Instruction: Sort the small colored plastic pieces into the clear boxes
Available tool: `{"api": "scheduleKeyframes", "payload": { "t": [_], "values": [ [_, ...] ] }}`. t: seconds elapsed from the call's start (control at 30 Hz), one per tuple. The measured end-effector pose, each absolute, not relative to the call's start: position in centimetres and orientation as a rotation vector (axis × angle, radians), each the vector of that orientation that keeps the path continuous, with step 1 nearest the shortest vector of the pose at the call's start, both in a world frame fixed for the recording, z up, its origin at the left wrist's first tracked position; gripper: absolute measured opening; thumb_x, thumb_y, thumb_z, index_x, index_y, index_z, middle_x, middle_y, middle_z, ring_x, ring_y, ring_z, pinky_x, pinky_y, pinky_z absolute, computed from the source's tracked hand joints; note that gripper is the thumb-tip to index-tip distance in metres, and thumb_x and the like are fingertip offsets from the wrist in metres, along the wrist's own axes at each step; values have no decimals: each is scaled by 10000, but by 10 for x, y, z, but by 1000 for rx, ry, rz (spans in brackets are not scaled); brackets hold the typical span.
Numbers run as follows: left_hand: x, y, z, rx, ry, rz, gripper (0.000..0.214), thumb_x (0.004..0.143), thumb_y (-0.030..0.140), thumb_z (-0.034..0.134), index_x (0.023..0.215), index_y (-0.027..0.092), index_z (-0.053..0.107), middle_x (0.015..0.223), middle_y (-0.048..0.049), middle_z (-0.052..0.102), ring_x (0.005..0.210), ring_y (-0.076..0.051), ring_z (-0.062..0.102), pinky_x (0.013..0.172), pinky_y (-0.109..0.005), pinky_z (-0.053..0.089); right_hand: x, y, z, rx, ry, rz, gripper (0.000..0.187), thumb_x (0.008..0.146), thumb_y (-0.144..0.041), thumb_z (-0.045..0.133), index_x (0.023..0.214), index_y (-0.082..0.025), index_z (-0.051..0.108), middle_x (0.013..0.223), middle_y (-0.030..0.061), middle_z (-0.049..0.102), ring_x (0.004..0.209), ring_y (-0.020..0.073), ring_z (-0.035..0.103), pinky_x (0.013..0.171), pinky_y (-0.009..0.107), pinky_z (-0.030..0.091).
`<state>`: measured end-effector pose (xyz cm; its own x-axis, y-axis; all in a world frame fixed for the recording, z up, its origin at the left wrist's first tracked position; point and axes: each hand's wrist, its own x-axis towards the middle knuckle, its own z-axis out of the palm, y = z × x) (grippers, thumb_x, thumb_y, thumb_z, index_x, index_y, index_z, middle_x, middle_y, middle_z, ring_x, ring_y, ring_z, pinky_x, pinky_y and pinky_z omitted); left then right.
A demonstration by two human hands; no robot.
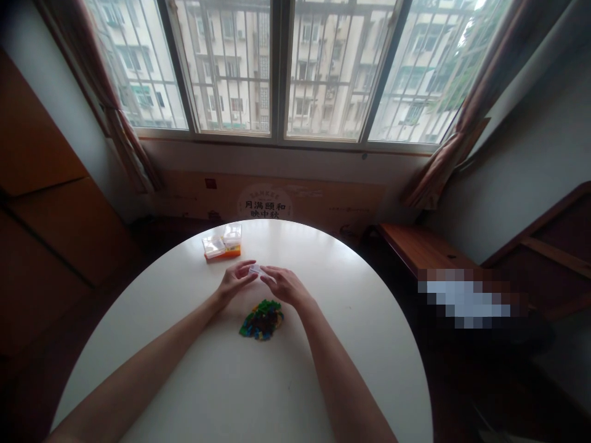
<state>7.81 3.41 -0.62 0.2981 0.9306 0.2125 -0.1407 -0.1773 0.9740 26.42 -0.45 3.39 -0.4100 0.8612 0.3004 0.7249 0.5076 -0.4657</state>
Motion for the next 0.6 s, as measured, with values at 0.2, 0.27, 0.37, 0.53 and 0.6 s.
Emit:
{"api": "scheduleKeyframes", "payload": {
  "t": [0.2, 0.27, 0.37, 0.53, 0.6],
  "values": [
    [78, 33, -9, 1374, 702, 1139, 578, 648, 311, 739, 1151, 117, 533, 1072, -121, 648, 1013, -244, 598, 864, -389, 490, 263, -6, 39, -1334, -2310, 310, 392, 908, -364, 404, 1278, -267, 492, 1260, 38, 553, 1141, 241, 535, 959, 363, 422],
    [78, 34, -10, 1372, 687, 1134, 576, 645, 306, 742, 1152, 117, 541, 1075, -119, 647, 1015, -243, 596, 867, -391, 488, 261, -7, 39, -1349, -2324, 282, 395, 907, -357, 409, 1282, -260, 488, 1259, 48, 554, 1132, 241, 542, 953, 356, 423],
    [76, 35, -13, 1375, 675, 1126, 567, 655, 304, 737, 1158, 117, 551, 1082, -123, 642, 1017, -244, 592, 873, -399, 485, 260, -8, 41, -1351, -2324, 251, 389, 904, -344, 424, 1277, -259, 495, 1251, 58, 561, 1106, 244, 560, 927, 341, 431],
    [75, 35, -17, 1421, 653, 1084, 702, 609, 251, 772, 1243, 149, 489, 1146, -127, 601, 1109, -261, 529, 889, -419, 471, 269, -7, 46, -1377, -2247, 325, 353, 927, -349, 369, 1210, -265, 562, 1002, 47, 696, 891, 229, 652, 766, 300, 470],
    [75, 35, -17, 1429, 629, 1062, 745, 597, 235, 780, 1263, 153, 455, 1144, -131, 592, 1106, -258, 528, 899, -430, 463, 275, -4, 44, -1341, -2206, 385, 355, 929, -369, 359, 1188, -264, 577, 949, 38, 708, 844, 218, 658, 737, 293, 471]
  ]
}}
